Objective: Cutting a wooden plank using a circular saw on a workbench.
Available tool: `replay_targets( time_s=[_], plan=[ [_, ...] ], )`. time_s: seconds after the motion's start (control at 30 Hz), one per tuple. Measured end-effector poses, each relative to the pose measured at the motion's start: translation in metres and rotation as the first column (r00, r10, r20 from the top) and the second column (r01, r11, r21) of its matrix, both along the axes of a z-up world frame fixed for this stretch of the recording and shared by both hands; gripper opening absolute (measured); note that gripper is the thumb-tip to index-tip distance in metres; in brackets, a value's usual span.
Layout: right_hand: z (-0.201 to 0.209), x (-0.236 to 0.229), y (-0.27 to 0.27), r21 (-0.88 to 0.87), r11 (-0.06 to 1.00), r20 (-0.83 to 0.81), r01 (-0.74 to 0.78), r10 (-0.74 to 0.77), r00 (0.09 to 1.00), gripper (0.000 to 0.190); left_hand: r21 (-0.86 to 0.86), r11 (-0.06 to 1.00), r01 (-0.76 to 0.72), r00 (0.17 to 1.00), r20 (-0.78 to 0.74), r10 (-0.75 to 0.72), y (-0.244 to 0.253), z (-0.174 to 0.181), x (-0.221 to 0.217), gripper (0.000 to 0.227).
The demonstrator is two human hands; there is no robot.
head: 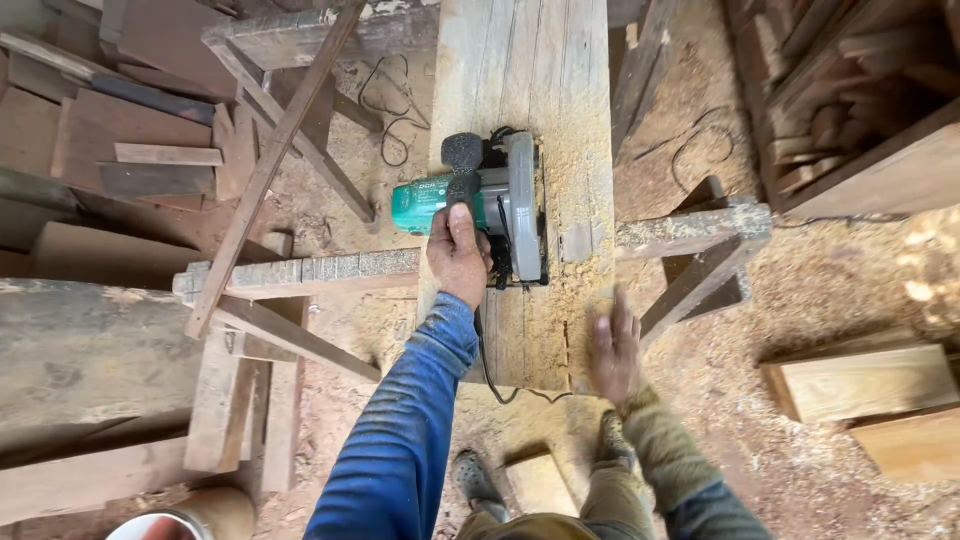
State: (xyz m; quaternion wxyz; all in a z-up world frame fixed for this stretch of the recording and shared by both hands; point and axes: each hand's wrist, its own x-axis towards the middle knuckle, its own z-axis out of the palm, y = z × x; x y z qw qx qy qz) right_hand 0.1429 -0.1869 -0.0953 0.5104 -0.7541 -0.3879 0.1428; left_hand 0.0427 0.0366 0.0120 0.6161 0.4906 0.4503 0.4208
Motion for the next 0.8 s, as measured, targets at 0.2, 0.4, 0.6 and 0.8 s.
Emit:
replay_targets(
  time_s=[0.2, 0.4, 0.6, 0.8],
  plan=[
    [0.007, -0.018, -0.005, -0.044, 0.984, -0.083, 0.175, -0.178, 0.980, 0.070, 0.023, 0.998, 0.059, 0.996, -0.063, -0.058, -0.003, -0.005, -0.006, 0.040],
    [-0.020, -0.013, -0.010, -0.029, 0.955, -0.142, 0.295, -0.297, 0.944, 0.061, 0.042, 0.998, 0.052, 0.988, -0.145, -0.045, -0.046, 0.001, -0.036, 0.040],
    [-0.019, -0.007, -0.011, -0.109, 0.916, -0.174, 0.387, -0.400, 0.900, 0.059, 0.086, 0.992, 0.089, 0.985, -0.158, -0.075, -0.110, 0.003, -0.085, 0.040],
    [-0.027, -0.006, -0.009, -0.135, 0.897, -0.151, 0.421, -0.439, 0.886, 0.057, 0.053, 0.990, 0.127, 0.981, -0.152, -0.118, -0.196, 0.011, -0.151, 0.041]
  ],
)
